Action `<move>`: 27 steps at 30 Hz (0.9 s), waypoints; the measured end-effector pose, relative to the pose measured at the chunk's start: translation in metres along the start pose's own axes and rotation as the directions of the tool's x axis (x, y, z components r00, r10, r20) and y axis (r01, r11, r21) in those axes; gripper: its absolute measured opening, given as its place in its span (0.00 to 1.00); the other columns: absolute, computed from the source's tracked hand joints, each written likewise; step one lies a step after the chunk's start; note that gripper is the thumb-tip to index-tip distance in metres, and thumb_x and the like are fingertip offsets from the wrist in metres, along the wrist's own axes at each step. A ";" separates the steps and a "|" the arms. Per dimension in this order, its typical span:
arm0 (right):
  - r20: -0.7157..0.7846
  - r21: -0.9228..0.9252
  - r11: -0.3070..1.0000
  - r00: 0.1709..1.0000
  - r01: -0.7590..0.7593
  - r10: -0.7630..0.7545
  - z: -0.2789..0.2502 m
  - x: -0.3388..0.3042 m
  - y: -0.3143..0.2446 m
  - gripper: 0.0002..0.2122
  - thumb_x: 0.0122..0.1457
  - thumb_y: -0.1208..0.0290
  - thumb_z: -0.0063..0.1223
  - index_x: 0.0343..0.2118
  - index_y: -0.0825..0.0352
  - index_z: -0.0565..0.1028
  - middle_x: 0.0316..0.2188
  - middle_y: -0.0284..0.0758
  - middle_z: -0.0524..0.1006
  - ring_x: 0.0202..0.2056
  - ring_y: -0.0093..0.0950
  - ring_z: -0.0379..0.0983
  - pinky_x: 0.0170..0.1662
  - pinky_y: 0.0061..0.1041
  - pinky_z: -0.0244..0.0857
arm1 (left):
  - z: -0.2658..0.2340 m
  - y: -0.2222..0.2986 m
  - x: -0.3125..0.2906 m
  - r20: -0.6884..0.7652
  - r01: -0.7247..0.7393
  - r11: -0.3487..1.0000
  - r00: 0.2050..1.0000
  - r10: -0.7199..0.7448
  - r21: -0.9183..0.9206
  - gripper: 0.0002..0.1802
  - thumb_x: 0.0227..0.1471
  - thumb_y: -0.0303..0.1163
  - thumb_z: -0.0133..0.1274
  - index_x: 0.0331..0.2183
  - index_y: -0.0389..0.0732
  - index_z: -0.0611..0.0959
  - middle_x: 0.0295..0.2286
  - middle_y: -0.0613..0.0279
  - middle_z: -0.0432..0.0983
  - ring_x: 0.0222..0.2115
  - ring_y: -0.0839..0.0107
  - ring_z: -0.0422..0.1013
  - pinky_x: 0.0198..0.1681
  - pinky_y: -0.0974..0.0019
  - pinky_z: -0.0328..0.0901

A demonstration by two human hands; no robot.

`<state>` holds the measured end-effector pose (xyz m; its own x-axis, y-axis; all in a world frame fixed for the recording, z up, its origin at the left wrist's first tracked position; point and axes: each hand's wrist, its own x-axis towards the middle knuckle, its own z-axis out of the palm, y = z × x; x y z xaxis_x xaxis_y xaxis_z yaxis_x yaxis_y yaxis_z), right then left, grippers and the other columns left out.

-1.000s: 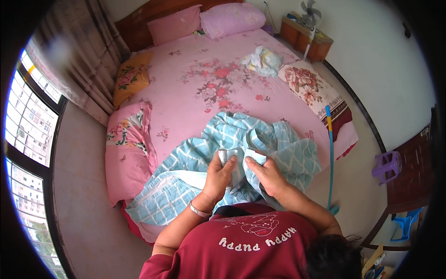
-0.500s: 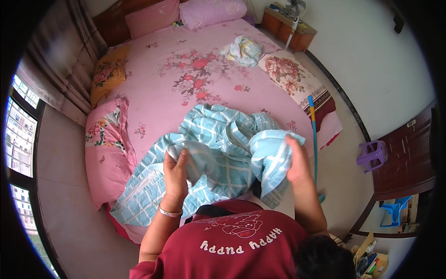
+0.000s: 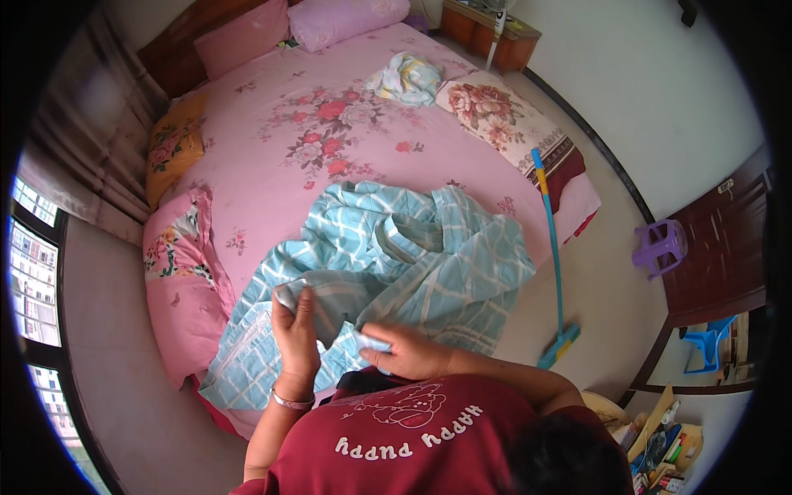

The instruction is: The person folds a dark blue rectangular item on a bed and places it on a nearby table. They then pick up a light blue patterned quilt, shake it out, and fold it into a neat rectangular shape on the bed.

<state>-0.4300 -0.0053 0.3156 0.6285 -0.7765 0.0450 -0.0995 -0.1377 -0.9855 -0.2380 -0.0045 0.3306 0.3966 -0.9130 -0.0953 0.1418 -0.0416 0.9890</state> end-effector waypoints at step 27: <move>-0.956 -0.136 0.915 -0.292 0.380 -0.021 -0.232 -0.124 -0.062 0.14 0.62 0.65 0.50 0.45 0.70 0.70 0.45 0.41 0.74 0.44 0.36 0.73 0.46 0.36 0.70 | -0.065 0.075 0.061 -0.534 -0.460 0.887 0.761 0.368 -0.044 0.13 0.58 0.36 0.53 0.41 0.38 0.77 0.37 0.62 0.74 0.36 0.74 0.70 0.41 0.69 0.67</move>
<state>-0.6808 -0.0431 0.4090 -0.9190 -0.3583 0.1642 0.0429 -0.5051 -0.8620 -0.1445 -0.0375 0.3913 0.8385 -0.4933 0.2312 -0.0168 0.4009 0.9160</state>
